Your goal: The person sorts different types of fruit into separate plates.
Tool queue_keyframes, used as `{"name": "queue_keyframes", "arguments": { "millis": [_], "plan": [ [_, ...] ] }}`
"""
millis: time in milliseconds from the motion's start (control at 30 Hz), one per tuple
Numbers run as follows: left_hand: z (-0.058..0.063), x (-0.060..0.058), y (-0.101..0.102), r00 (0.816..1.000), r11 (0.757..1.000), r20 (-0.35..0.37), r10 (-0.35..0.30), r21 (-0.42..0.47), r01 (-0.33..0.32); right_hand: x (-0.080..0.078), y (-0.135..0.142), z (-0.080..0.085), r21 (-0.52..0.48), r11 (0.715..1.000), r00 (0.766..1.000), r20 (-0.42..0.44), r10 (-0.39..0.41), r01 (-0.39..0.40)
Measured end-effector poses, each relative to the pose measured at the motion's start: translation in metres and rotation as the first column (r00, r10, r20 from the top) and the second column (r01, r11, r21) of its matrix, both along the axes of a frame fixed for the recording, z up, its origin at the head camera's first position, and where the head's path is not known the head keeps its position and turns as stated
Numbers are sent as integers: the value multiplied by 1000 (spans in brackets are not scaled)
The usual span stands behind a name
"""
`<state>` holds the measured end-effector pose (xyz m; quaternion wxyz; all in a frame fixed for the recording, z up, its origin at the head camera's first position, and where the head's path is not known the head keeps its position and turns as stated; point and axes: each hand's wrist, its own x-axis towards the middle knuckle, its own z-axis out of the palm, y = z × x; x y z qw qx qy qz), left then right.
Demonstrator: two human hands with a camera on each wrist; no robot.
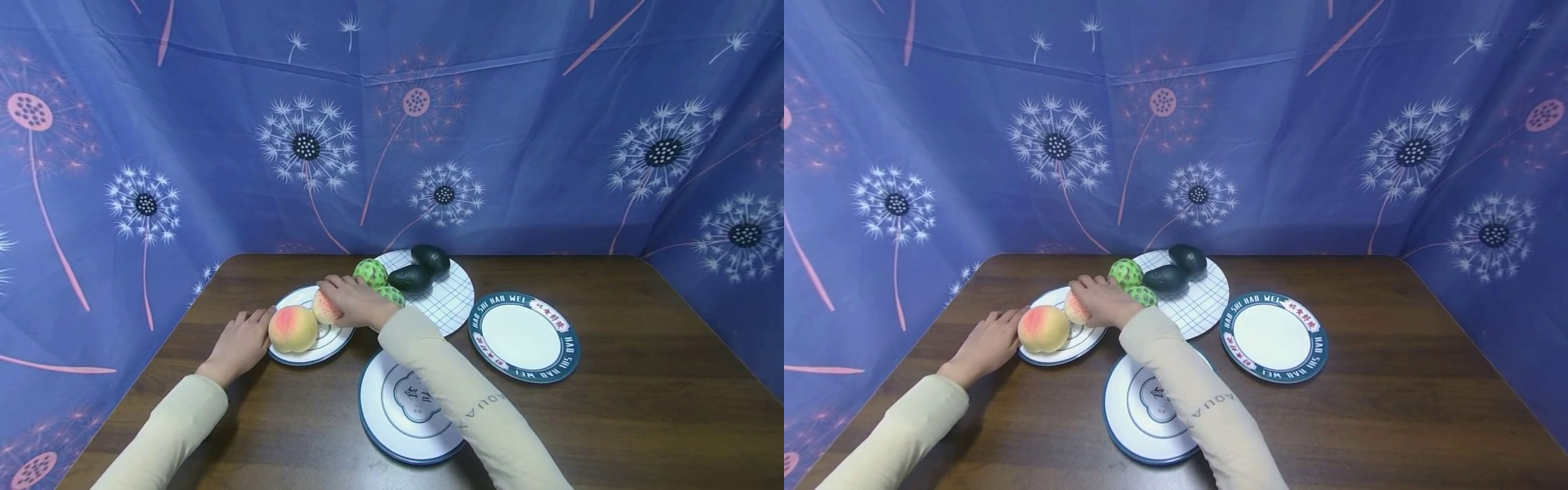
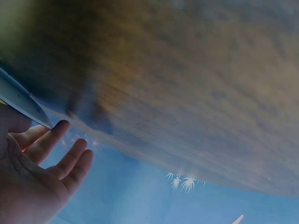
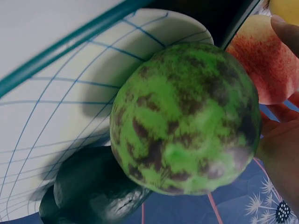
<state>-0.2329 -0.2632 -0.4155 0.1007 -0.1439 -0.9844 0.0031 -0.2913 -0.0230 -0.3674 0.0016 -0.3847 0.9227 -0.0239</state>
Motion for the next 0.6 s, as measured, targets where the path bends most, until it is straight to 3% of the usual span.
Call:
{"name": "queue_keyframes", "arguments": {
  "millis": [300, 600],
  "plan": [
    [1, -1, 0, 1000, 1000, -14, -1, -21, 1, 4, 15, 9, -50, 999, 999, 33, -11, 13],
    [5, -3, -2, 999, 1000, -45, 19, -14, -20, 7, 41, 18, -63, 998, 999, -33, -18, 15]
  ]
}}
